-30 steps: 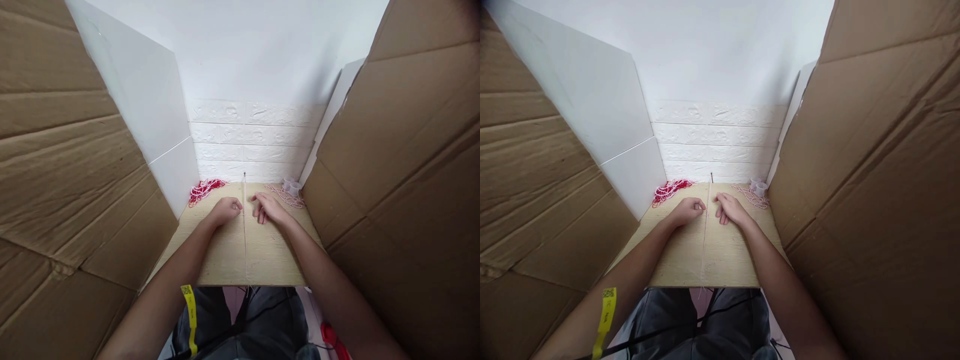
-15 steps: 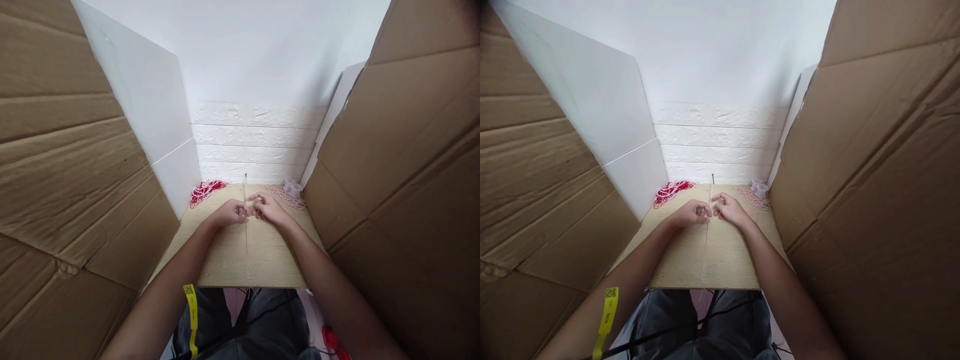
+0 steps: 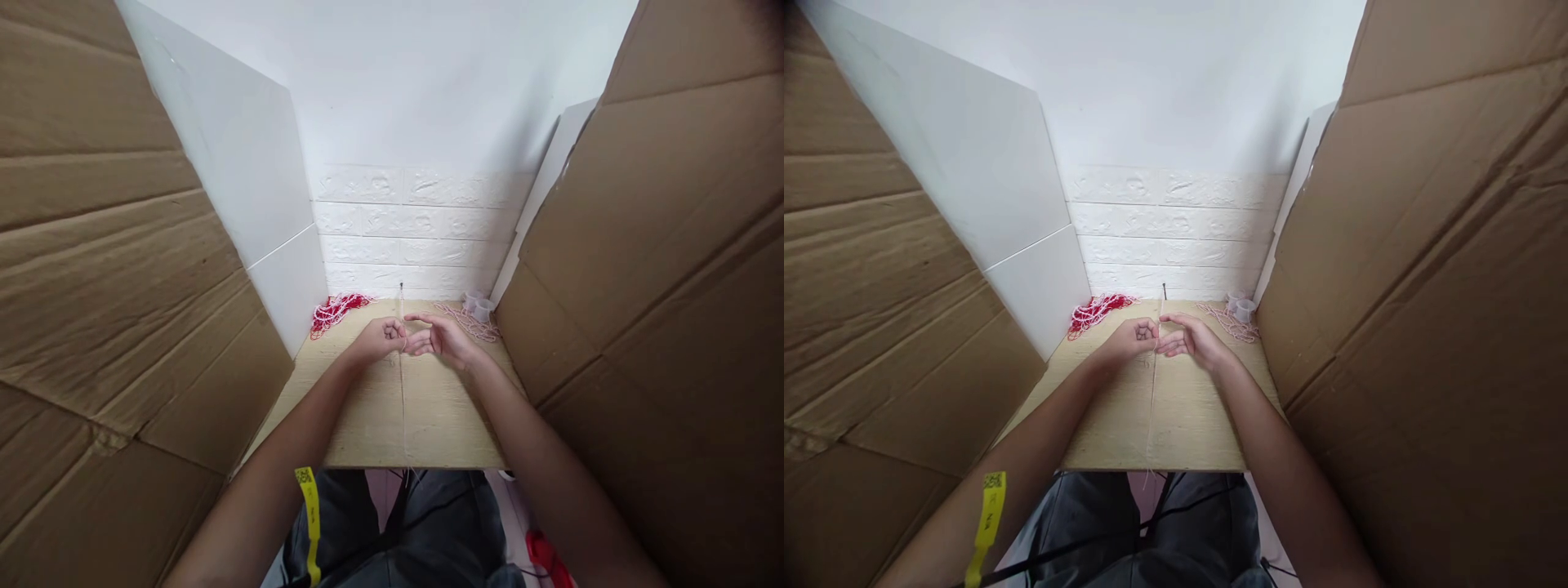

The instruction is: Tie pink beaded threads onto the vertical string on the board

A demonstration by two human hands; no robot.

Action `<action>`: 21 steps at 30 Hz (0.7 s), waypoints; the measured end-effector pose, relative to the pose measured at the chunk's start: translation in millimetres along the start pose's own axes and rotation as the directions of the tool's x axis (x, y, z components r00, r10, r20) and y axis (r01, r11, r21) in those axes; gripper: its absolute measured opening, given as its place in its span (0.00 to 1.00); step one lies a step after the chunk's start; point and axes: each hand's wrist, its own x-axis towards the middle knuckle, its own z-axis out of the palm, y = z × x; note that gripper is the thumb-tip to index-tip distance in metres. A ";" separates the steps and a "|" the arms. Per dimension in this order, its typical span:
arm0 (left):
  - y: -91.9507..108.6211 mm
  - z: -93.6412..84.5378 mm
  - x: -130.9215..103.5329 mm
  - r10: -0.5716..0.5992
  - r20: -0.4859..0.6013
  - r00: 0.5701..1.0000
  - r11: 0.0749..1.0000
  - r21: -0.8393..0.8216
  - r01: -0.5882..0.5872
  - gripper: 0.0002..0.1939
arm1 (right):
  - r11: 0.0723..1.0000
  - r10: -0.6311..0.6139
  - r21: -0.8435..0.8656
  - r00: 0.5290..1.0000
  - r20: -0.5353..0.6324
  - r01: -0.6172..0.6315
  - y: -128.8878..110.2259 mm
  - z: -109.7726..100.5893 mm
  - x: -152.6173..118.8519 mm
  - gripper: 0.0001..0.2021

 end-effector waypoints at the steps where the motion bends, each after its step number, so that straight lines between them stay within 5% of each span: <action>1: 0.1 0.5 0.0 0.000 -0.009 1.000 1.000 -0.009 0.000 0.15 | 1.000 0.001 0.015 1.000 0.015 -0.002 0.0 -0.2 -0.5 0.21; 8: 4.2 1.7 0.0 -0.014 -0.020 1.000 0.999 -0.049 0.013 0.16 | 0.996 -0.001 -0.087 0.998 0.068 0.007 9.0 -1.7 -0.2 0.34; 13: 4.7 -2.1 1.6 0.042 -0.008 0.999 0.998 -0.048 -0.042 0.16 | 0.998 -0.044 -0.052 0.997 0.071 0.048 6.6 -2.0 -1.5 0.33; 21: 0.3 2.1 1.9 -0.040 -0.017 0.999 0.988 -0.152 0.037 0.18 | 0.964 -0.063 -0.256 0.998 0.030 0.068 12.5 5.0 2.7 0.36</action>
